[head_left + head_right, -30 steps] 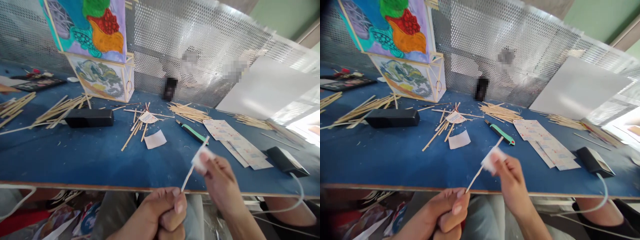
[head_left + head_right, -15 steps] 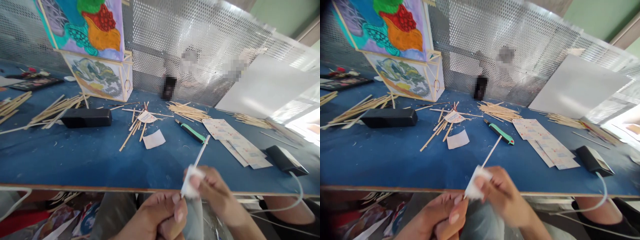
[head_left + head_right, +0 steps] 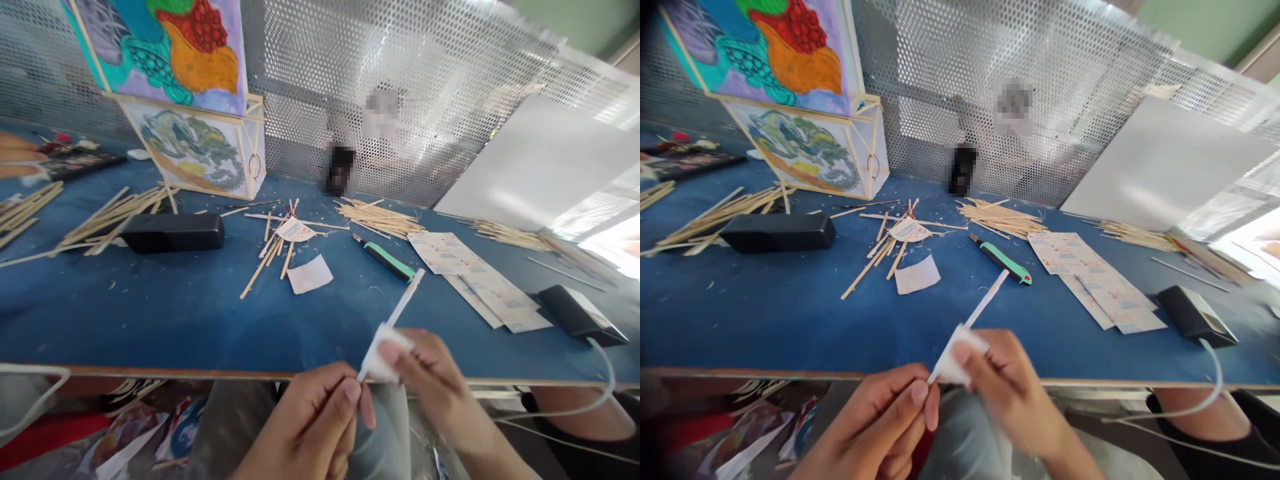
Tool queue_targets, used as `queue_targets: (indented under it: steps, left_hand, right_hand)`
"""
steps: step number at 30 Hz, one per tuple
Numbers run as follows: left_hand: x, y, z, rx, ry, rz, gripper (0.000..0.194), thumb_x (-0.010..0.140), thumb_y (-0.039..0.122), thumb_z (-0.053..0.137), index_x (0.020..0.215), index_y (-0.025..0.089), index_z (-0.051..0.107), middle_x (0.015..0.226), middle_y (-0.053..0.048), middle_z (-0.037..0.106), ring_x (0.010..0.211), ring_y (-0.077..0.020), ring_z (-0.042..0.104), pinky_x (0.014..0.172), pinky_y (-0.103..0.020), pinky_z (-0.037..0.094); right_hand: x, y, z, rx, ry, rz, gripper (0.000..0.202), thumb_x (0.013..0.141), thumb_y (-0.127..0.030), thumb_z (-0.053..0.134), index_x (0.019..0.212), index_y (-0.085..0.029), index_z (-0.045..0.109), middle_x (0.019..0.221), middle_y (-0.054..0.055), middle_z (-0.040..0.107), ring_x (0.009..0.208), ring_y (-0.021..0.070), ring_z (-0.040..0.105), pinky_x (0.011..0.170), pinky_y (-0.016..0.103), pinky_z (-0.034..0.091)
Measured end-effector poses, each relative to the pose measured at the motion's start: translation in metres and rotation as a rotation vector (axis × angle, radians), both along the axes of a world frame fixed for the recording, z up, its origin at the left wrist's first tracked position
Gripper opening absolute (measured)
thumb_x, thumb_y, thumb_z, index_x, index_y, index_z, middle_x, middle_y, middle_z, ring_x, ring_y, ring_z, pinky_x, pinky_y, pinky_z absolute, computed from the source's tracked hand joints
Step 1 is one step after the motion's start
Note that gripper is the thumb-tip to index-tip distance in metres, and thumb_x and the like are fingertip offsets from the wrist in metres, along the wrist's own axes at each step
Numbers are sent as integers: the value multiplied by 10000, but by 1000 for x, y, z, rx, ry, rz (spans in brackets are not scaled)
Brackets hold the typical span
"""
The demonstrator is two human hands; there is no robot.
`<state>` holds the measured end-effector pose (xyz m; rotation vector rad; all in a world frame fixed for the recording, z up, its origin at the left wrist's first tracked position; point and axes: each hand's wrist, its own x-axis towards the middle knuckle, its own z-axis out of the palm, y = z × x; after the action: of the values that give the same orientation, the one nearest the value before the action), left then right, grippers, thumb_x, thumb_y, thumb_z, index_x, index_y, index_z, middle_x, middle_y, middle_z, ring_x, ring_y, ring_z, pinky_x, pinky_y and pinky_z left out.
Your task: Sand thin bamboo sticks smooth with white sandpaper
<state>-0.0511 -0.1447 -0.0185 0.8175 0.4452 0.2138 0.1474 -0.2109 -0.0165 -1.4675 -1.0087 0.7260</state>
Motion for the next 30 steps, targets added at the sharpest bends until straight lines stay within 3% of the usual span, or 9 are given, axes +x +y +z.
queue_targets:
  steps: [3, 6, 9, 12, 16, 19, 25, 28, 30]
  left_hand:
    - [-2, -1, 5, 171, 39, 22, 615, 866, 805, 633, 892, 192, 630, 564, 82, 349, 495, -75, 257, 463, -217, 210]
    - [-2, 1, 8, 305, 45, 60, 596, 889, 781, 628, 853, 186, 654, 599, 38, 418, 556, -102, 343, 485, -218, 260]
    - [-2, 2, 6, 383, 34, 80, 564, 931, 738, 605, 840, 184, 660, 619, 27, 430, 565, -105, 350, 505, -215, 284]
    - [-2, 1, 4, 437, 19, 98, 538, 968, 701, 575, 843, 185, 664, 600, 34, 409, 553, -108, 326, 513, -212, 294]
    - [0, -3, 2, 475, -10, 169, 506, 986, 660, 578, 822, 190, 665, 582, 31, 407, 566, -120, 324, 509, -206, 294]
    - [1, -5, 3, 536, -4, 212, 502, 1029, 623, 519, 825, 187, 661, 572, 36, 395, 563, -118, 322, 504, -203, 278]
    - [-2, -2, 6, 641, 27, 210, 476, 1062, 565, 481, 827, 193, 662, 572, 32, 409, 545, -115, 349, 506, -208, 291]
    - [-3, -1, 5, 664, 36, 213, 477, 1056, 554, 495, 795, 198, 674, 604, 16, 427, 571, -123, 385, 519, -202, 314]
    - [-3, -2, 3, 672, 39, 228, 476, 1051, 555, 500, 786, 203, 679, 620, 10, 444, 577, -126, 394, 532, -203, 328]
  right_hand:
    - [-1, -8, -4, 29, -23, -71, 475, 900, -596, 734, 625, -221, 637, 558, -4, 549, 535, 141, 482, 539, 287, 404]
    - [2, -13, -6, -7, -105, 20, 349, 896, -499, 768, 707, -212, 711, 585, 9, 602, 555, 148, 536, 575, 289, 434]
    - [3, -12, -4, 36, -66, -77, 474, 959, -562, 663, 634, -217, 678, 549, 3, 558, 519, 135, 477, 549, 290, 408]
    - [-1, -9, -1, 6, -40, -45, 404, 893, -518, 770, 639, -216, 684, 602, 20, 599, 561, 151, 515, 567, 301, 421]
    - [-9, -7, -1, 107, 51, -216, 523, 923, -648, 676, 616, -225, 654, 570, -5, 506, 517, 129, 408, 521, 295, 370]
    - [-13, -9, 0, -34, -35, -21, 477, 945, -554, 702, 618, -209, 663, 575, 6, 525, 555, 132, 453, 534, 288, 359]
    - [-12, -7, 4, -23, -65, -46, 498, 928, -581, 717, 604, -208, 651, 583, 14, 545, 553, 133, 448, 522, 297, 335]
    - [-9, -7, 1, 21, -63, -99, 570, 978, -637, 613, 586, -224, 621, 565, 9, 523, 546, 138, 436, 531, 302, 354]
    - [-8, -9, -1, -11, -71, -63, 534, 950, -618, 665, 593, -225, 618, 565, 7, 528, 552, 144, 456, 536, 302, 373]
